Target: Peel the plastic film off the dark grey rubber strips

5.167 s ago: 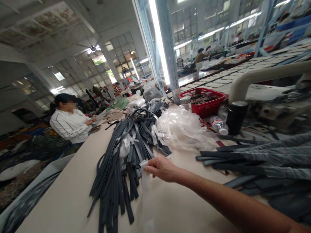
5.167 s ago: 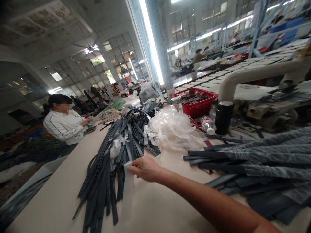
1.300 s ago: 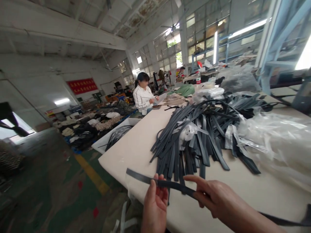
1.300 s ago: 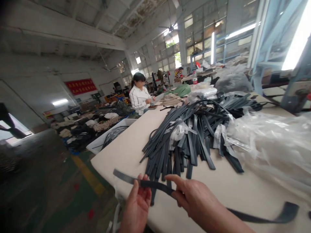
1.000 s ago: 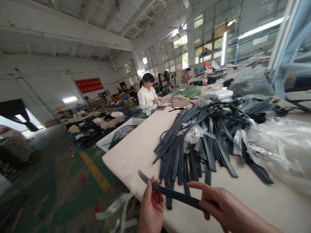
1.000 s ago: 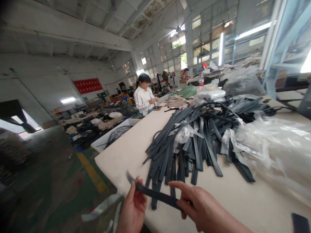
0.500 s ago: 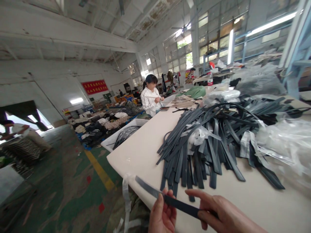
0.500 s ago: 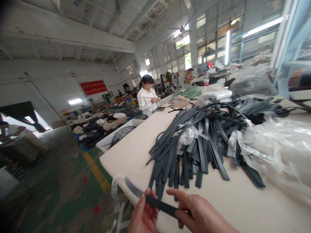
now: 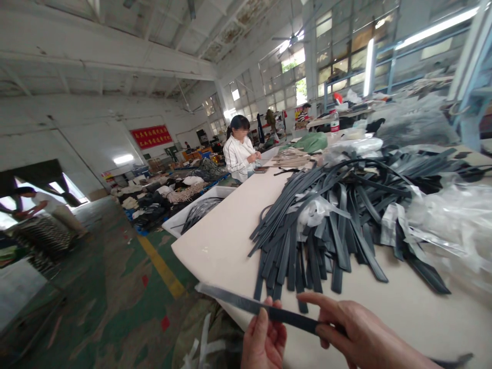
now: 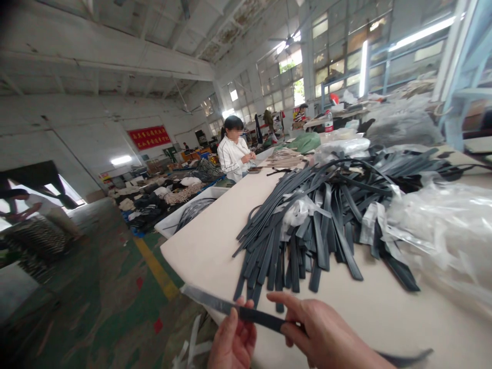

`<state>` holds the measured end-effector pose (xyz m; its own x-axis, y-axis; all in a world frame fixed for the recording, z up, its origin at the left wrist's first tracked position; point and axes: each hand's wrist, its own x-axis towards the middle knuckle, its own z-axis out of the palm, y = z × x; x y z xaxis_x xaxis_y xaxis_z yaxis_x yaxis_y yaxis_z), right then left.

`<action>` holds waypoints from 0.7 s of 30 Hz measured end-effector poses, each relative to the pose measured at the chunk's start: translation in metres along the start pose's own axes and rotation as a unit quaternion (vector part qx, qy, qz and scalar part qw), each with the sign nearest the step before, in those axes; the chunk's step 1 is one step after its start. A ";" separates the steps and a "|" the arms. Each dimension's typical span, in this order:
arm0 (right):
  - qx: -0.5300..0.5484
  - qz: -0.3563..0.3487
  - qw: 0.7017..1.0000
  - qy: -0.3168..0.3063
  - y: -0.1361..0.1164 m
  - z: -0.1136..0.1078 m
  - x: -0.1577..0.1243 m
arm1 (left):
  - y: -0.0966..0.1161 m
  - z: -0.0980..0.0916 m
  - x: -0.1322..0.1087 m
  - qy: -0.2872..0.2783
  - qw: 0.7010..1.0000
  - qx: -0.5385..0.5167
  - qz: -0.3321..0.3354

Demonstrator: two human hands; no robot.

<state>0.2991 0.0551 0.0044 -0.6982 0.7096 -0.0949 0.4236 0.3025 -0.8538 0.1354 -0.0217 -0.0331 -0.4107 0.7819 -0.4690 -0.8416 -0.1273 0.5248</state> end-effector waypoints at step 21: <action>-0.039 -0.005 0.999 -0.002 -0.021 -0.026 -0.013 | 0.004 0.005 0.003 -0.014 0.999 0.048 0.000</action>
<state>0.3143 0.0557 0.0370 -0.7049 0.7038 -0.0882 0.4594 0.3583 -0.8128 0.1327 -0.0166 -0.0293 -0.4002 0.7988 -0.4492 -0.8029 -0.0693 0.5920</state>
